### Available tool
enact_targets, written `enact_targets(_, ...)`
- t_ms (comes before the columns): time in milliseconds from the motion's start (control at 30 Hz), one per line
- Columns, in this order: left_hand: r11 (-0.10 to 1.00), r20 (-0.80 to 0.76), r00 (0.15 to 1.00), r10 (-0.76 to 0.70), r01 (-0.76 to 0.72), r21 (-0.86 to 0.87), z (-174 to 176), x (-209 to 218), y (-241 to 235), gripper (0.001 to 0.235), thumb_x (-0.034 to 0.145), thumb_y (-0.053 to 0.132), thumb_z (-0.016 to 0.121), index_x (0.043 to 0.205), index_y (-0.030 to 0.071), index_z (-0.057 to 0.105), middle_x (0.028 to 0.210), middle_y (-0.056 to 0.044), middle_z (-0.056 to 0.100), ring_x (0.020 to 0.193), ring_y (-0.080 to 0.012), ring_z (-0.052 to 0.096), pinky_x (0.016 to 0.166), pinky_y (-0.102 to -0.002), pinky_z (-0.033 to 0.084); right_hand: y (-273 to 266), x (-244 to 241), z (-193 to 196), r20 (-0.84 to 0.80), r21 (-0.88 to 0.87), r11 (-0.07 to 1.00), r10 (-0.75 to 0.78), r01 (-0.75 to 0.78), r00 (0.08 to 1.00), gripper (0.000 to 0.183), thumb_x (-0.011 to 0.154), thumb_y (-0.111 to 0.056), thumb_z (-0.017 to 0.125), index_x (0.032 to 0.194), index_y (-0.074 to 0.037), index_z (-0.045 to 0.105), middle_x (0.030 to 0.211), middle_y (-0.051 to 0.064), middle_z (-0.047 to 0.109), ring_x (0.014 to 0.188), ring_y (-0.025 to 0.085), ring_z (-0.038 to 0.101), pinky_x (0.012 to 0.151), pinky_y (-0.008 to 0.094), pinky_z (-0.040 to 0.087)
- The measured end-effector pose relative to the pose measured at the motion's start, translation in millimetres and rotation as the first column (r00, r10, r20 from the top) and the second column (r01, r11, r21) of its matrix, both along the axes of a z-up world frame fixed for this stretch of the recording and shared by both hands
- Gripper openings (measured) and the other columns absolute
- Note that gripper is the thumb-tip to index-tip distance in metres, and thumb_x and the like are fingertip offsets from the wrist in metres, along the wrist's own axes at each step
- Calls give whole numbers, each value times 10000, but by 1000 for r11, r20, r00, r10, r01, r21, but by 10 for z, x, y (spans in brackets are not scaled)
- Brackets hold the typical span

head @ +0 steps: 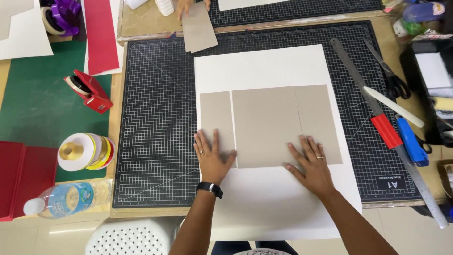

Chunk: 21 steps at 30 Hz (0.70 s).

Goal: The person arranges cardboard pieces on a white sheet, applies glue using a roller, and uses a scraper to smooth the paper over the cardboard.

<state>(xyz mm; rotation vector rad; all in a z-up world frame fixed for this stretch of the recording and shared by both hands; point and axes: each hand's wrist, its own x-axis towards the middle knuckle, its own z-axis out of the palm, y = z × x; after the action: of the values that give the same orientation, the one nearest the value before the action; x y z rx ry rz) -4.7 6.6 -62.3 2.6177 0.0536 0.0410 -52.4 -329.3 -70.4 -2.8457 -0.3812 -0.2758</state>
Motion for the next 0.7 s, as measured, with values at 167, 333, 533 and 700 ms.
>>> enact_targets(167,1000,-8,1000,2,-2,-2,51,32,-22,967,869,564,715,1634,143,300,1681,-337,30,1558,-500,-43,1244,-591,-10,-23,34,-48,-3,12,1000,0,0,1000,662,920,-634,566,1544,-443,454,1679,49,340,1562,304,272,1253,525,225)
enact_targets(333,1000,-20,1000,4,-4,-8,15,75,-50,962,875,541,721,1637,141,291,1682,-335,-4,1554,-500,-86,1244,-587,-36,-24,33,-48,-3,32,999,8,-8,1000,657,919,-629,574,1539,-443,464,1682,43,342,1564,299,270,1251,526,225)
enact_targets(533,997,2,1000,25,-25,-74,175,44,-115,918,884,476,749,1626,150,319,1682,-325,-48,1542,-504,-142,1234,-607,-69,-4,28,-27,11,33,999,-7,6,1000,659,912,-629,582,1534,-443,472,1684,36,347,1562,291,279,1252,520,233)
enact_targets(700,720,317,948,-24,236,-652,1962,-401,-461,585,997,200,658,1532,164,426,1709,-199,196,1614,-356,202,1276,-542,237,-18,-9,99,145,172,981,62,-86,988,720,954,-479,625,1583,-201,410,1701,158,281,1600,363,228,1257,624,226)
